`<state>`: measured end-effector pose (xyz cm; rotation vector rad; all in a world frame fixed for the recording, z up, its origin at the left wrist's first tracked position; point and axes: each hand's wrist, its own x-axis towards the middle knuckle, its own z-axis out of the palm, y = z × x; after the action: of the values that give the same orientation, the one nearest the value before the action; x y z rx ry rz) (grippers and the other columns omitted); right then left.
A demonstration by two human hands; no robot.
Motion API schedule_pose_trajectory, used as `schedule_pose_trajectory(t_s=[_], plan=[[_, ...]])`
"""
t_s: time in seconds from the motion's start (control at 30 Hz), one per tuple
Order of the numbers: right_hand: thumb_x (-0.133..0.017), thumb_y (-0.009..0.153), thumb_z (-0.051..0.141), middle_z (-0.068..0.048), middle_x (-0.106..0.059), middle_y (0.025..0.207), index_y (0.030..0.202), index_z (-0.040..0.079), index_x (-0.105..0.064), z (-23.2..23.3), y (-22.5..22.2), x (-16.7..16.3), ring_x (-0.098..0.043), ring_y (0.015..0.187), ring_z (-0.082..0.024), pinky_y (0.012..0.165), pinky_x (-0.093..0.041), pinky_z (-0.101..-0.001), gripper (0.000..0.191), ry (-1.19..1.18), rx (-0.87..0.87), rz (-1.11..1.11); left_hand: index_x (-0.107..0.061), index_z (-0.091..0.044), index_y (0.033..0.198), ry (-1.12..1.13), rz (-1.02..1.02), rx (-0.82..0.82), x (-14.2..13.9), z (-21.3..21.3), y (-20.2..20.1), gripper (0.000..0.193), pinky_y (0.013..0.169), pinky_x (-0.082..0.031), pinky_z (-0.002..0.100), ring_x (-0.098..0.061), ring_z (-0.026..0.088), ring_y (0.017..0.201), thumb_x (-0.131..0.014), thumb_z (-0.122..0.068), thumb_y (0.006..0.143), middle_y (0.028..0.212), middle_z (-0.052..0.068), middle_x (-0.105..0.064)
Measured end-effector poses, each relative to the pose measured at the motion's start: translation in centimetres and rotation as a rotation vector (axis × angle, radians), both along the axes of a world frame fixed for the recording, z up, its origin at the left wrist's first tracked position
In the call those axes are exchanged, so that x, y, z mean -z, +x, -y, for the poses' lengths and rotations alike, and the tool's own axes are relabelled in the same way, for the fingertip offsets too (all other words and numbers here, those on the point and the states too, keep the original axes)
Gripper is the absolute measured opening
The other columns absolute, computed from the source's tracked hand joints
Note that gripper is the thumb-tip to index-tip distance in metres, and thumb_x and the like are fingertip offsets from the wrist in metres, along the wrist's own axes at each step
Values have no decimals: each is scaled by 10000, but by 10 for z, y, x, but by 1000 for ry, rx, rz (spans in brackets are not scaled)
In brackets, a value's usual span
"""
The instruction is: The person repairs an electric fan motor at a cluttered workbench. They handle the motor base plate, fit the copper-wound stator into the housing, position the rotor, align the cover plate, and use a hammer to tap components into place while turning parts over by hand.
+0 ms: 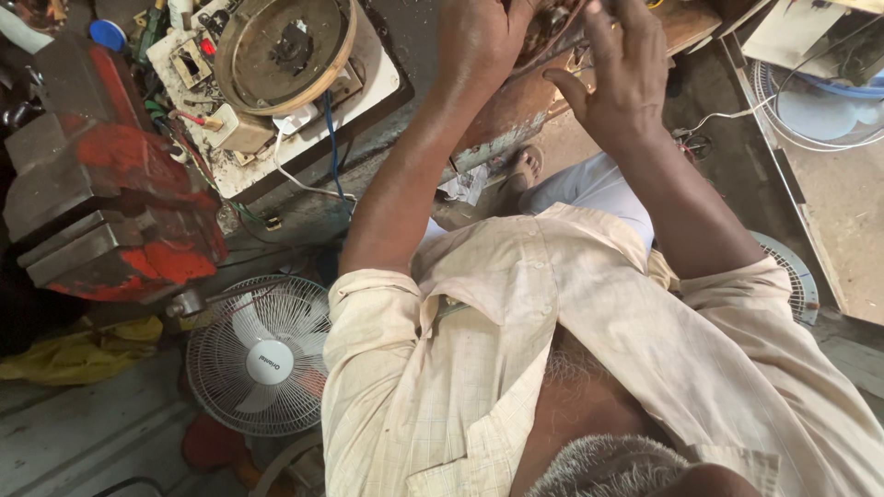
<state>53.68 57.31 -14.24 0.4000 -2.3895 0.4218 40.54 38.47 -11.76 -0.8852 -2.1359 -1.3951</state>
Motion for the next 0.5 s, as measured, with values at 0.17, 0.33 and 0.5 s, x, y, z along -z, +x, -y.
schedule_pose_trajectory(t_s=[0.17, 0.33, 0.5], plan=[[-830, 922, 140, -238, -292, 1617, 1515, 78, -525, -4, -21, 6, -372, 1475, -442, 1183, -386, -588, 669, 232, -43, -99, -717, -70, 944, -1, 5, -24, -6, -9, 6, 246, 661, -534, 446, -702, 351, 751, -705, -313, 984, 804, 124, -726], [-876, 928, 169, -242, -293, 1621, 1461, 87, -504, -12, -32, 13, -369, 1491, -455, 1194, -386, -578, 656, 245, -30, -66, -690, -118, 1077, 24, -29, -42, -7, -22, 13, 219, 721, -568, 432, -716, 331, 839, -678, -326, 1008, 903, 104, -723], [-812, 845, 91, -257, -285, 1618, 1593, 49, -424, -19, -25, 20, -395, 1486, -469, 1202, -417, -548, 844, 65, -50, 8, -681, -136, 1093, 25, -51, -60, -2, -32, 21, 204, 771, -565, 438, -709, 333, 885, -694, -321, 1006, 937, 97, -725]])
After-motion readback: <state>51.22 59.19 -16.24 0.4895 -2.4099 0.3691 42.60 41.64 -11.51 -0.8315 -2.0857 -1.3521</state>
